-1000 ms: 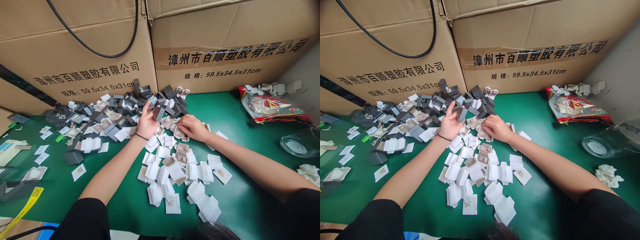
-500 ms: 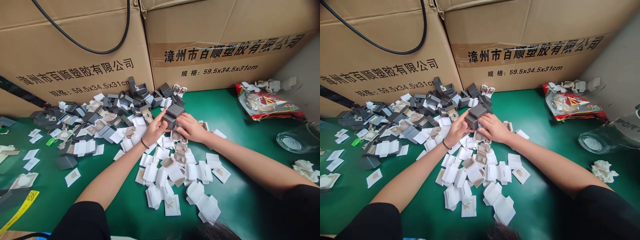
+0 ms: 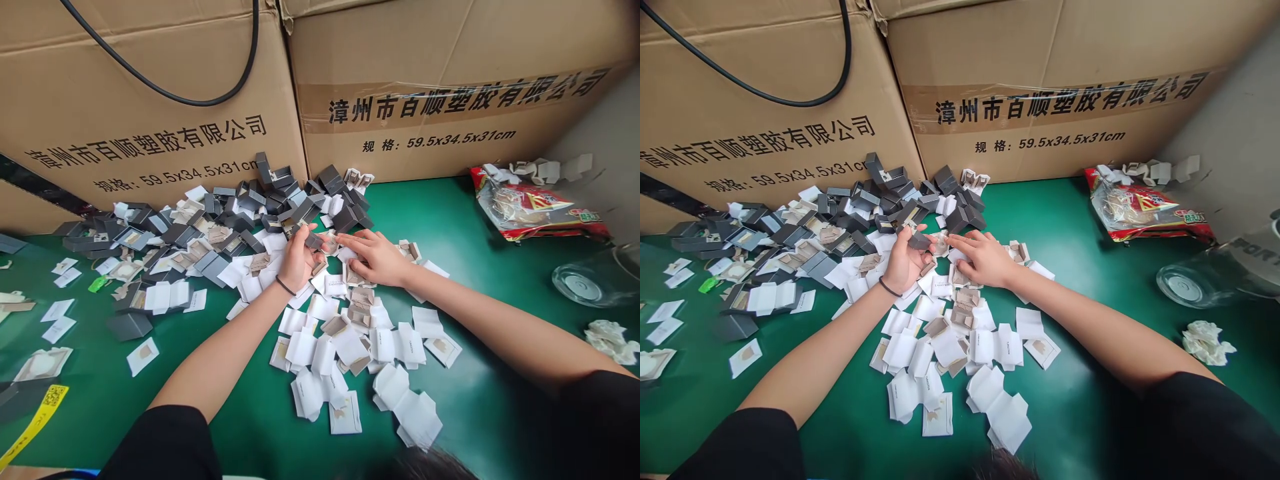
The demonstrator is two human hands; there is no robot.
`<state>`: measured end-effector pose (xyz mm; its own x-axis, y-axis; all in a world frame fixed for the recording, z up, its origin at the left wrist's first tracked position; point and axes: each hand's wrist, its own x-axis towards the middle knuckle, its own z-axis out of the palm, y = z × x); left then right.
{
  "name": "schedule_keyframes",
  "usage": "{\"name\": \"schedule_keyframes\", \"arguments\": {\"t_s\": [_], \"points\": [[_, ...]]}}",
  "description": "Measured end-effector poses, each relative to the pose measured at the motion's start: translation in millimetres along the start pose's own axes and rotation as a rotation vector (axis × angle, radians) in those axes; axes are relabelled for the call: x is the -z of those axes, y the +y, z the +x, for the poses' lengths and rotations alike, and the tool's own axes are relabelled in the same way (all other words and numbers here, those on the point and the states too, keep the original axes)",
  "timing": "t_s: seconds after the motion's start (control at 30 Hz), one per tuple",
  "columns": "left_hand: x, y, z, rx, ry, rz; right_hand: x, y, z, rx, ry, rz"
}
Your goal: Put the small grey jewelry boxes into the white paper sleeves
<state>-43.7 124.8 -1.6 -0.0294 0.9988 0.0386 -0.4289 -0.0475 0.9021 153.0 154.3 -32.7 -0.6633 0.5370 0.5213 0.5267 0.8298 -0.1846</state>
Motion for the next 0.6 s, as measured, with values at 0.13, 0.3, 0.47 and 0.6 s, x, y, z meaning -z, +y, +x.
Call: {"name": "schedule_keyframes", "arguments": {"t_s": [0.13, 0.3, 0.47, 0.6], "points": [[1.2, -1, 2, 0.024, -0.038, -0.012, 4, 1, 1, 0.027, 0.003, 0.132], [2.3, -3, 3, -0.004, -0.050, 0.031, 1, 0, 5, -0.191, 0.019, 0.311], [1.2, -3, 1, 0.013, -0.074, 0.048, -9, -3, 5, -0.269, 0.050, 0.100], [0.6, -2, 1, 0.036, -0.083, 0.028, -11, -5, 2, -0.226, 0.184, 0.125]]}}
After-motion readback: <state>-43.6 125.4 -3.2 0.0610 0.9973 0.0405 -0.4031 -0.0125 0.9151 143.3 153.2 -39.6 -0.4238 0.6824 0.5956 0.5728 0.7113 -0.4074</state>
